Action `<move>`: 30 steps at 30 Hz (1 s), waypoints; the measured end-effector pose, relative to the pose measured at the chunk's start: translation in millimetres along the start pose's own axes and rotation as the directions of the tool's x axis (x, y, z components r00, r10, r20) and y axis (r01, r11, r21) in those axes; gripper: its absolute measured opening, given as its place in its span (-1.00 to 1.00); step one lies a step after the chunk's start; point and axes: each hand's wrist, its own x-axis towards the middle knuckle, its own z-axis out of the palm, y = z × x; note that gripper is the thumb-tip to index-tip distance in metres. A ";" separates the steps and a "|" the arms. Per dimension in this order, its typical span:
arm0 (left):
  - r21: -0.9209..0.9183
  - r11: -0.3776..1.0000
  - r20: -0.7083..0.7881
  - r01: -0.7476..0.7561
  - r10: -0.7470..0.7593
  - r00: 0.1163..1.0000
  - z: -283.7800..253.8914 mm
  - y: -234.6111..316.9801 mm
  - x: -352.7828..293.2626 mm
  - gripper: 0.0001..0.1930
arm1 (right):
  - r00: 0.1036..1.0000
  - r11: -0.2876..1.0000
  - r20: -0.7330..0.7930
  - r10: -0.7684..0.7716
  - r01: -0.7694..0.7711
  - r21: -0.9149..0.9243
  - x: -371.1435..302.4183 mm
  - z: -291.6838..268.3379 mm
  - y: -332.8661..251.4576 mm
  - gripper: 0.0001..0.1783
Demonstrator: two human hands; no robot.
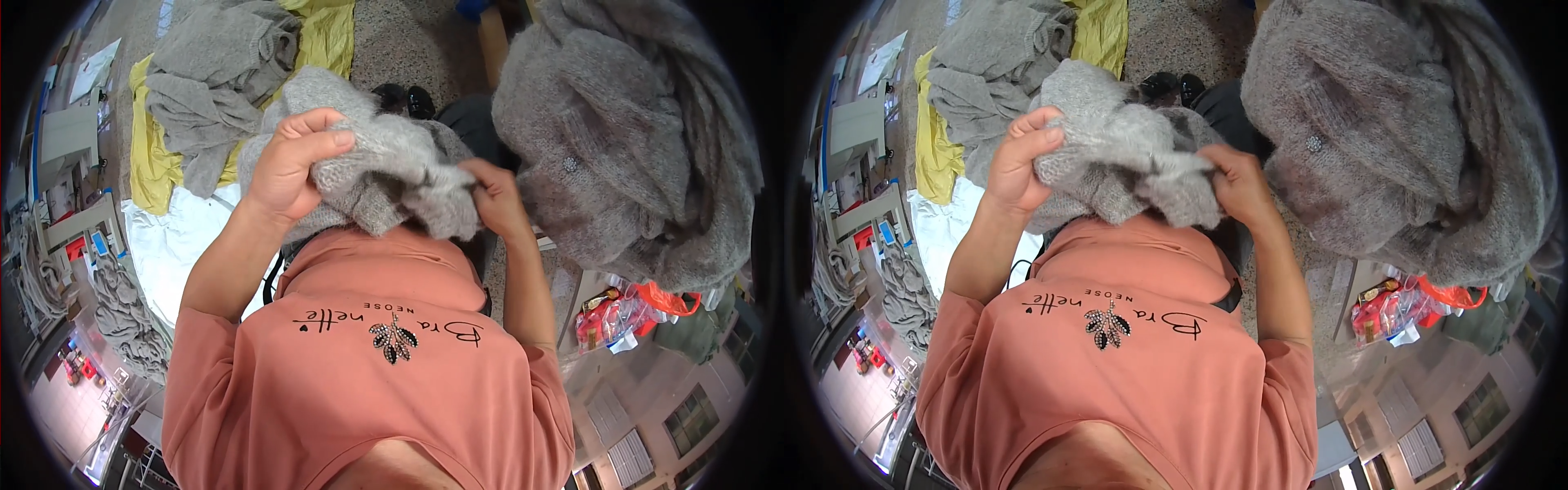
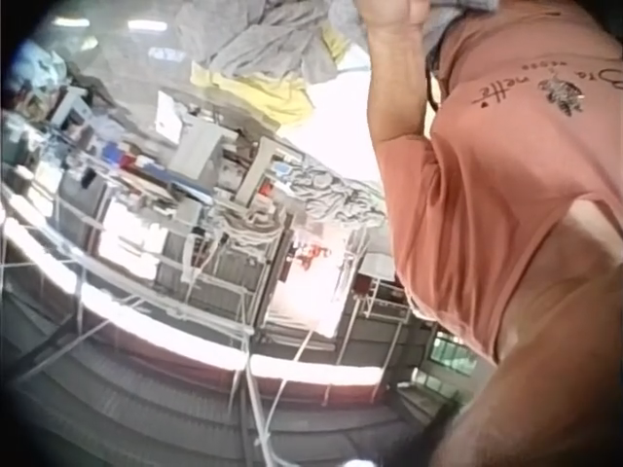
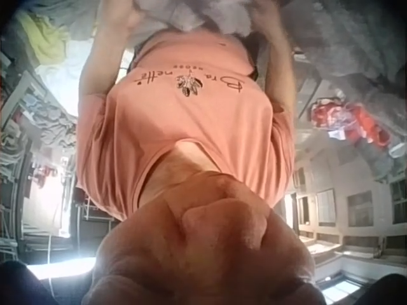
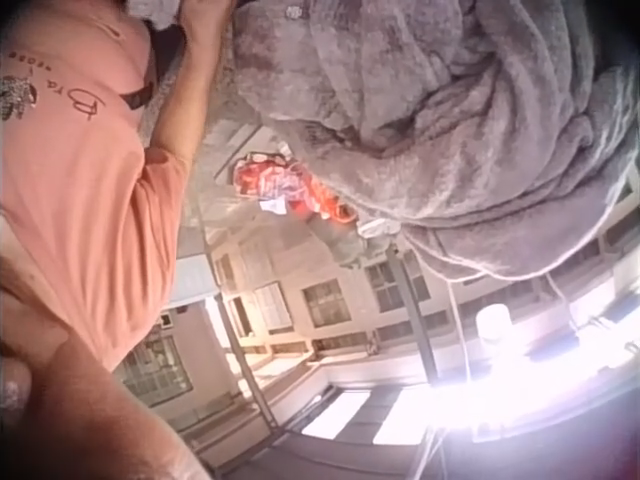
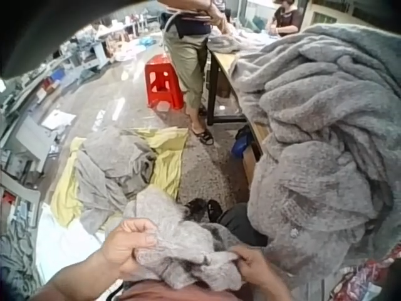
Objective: Inspecting a knitted garment for defects and removing loose threads.
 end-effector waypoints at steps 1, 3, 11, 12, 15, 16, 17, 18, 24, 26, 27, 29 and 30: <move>-0.002 1.000 0.007 0.011 -0.011 1.000 0.6 0.5 0.3 -0.90 | 0.973 0.979 -0.208 -0.104 0.063 -0.192 -0.5 0.8 -7.8 -0.54; 0.043 0.999 -0.109 -0.028 0.033 0.994 6.1 -3.1 1.5 -0.91 | 0.927 0.973 -0.337 -0.167 0.099 -0.211 -9.6 -4.7 -31.9 -0.55; 0.253 0.952 -0.044 0.175 -0.169 0.985 49.6 -37.2 5.2 -0.96 | 0.656 0.589 0.100 -0.748 0.726 -0.354 -26.7 -3.6 -99.1 -0.69; 0.261 0.946 -0.033 0.193 -0.190 0.981 52.2 -39.5 4.9 -0.96 | 0.655 0.589 0.099 -0.749 0.726 -0.355 -24.3 1.7 -99.2 -0.69; 0.350 0.922 0.041 0.164 -0.190 0.981 52.1 -40.4 3.4 -0.87 | 0.654 0.571 0.019 -0.756 0.673 -0.470 -18.2 14.4 -95.2 -0.69; 0.335 0.934 0.040 0.126 -0.148 0.988 49.6 -38.9 2.7 -0.87 | 0.646 0.559 0.034 -0.763 0.685 -0.467 -17.9 15.7 -93.6 -0.69; 0.318 0.929 0.075 0.189 -0.223 0.972 46.3 -36.4 1.6 -0.90 | 0.631 0.508 0.046 -0.775 0.664 -0.549 -18.1 16.4 -92.3 -0.68; 0.327 0.908 0.063 0.262 -0.297 0.953 43.4 -34.7 0.8 -0.92 | 0.604 0.455 0.036 -0.796 0.637 -0.622 -18.3 16.6 -90.9 -0.68; 0.335 0.926 0.112 0.172 -0.221 0.969 34.4 -37.7 -0.5 -0.97 | 0.641 0.567 -0.099 -0.761 0.583 -0.582 -9.5 24.7 -81.8 -0.81; 0.362 0.922 0.086 0.139 -0.181 0.980 32.1 -40.8 -1.3 -0.95 | 0.653 0.606 -0.137 -0.745 0.575 -0.550 -4.6 28.3 -79.0 -0.79; 0.390 0.915 0.061 0.101 -0.135 0.989 30.5 -42.0 -1.8 -0.92 | 0.686 0.658 -0.182 -0.705 0.537 -0.528 -2.9 29.0 -78.0 -0.78; 0.450 0.890 0.046 0.081 -0.113 0.992 26.3 -43.5 -3.4 -0.94 | 0.756 0.738 -0.154 -0.636 0.537 -0.409 0.1 26.0 -76.7 -0.74; 0.503 0.863 0.030 0.048 -0.073 0.997 24.0 -43.8 -4.0 -0.95 | 0.828 0.799 -0.083 -0.554 0.501 -0.333 1.0 23.7 -76.4 -0.72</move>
